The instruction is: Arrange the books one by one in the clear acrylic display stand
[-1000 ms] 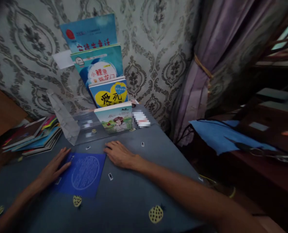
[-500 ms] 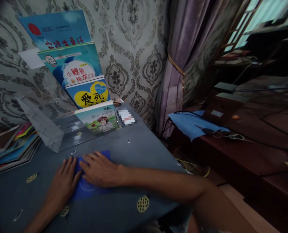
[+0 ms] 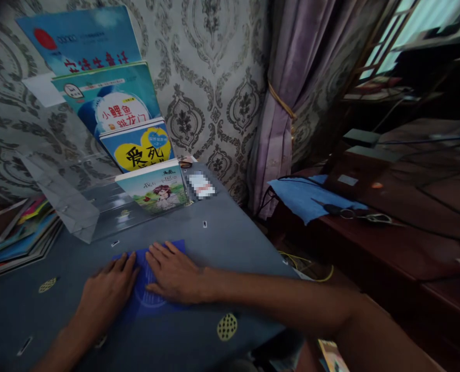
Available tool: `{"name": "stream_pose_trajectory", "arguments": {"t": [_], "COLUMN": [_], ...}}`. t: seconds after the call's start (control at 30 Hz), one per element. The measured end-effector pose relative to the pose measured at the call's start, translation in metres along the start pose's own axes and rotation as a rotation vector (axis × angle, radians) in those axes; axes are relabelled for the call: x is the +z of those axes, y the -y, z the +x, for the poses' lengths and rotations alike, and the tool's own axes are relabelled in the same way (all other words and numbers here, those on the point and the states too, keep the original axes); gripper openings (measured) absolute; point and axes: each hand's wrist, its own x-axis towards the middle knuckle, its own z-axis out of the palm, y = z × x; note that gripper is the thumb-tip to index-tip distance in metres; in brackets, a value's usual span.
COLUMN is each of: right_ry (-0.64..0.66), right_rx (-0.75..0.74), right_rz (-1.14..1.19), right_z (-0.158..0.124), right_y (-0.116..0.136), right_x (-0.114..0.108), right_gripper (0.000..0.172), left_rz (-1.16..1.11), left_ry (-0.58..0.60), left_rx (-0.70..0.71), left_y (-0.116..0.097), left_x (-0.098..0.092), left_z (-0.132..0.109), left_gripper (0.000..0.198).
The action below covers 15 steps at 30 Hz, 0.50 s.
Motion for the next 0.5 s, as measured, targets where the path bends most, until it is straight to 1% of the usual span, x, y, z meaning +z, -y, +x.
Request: {"name": "stream_pose_trajectory", "arguments": {"t": [0.13, 0.23, 0.3, 0.4, 0.5], "right_ry": [-0.023, -0.042, -0.05, -0.031, 0.003], "right_rx": [0.051, 0.08, 0.094, 0.1, 0.11], "right_rz": [0.007, -0.003, -0.01, -0.027, -0.034], "right_z": [-0.025, -0.039, -0.043, -0.043, -0.042], "right_y": [-0.012, -0.019, -0.02, -0.02, -0.019], "right_x": [-0.007, -0.008, -0.008, -0.007, -0.007], "right_gripper": [0.067, 0.066, 0.065, 0.066, 0.066], "left_rz": [-0.031, 0.016, 0.053, 0.024, -0.082], "left_ry": [-0.033, -0.029, -0.033, -0.08, -0.138], "left_rx": [-0.017, -0.003, 0.023, 0.112, 0.283], "left_y": [-0.001, -0.001, -0.003, -0.01, -0.023], "left_x": [0.004, 0.005, 0.006, 0.012, 0.018], "left_z": [-0.001, -0.002, -0.002, 0.001, 0.006], "left_gripper": [0.042, 0.043, 0.045, 0.048, 0.054]}}
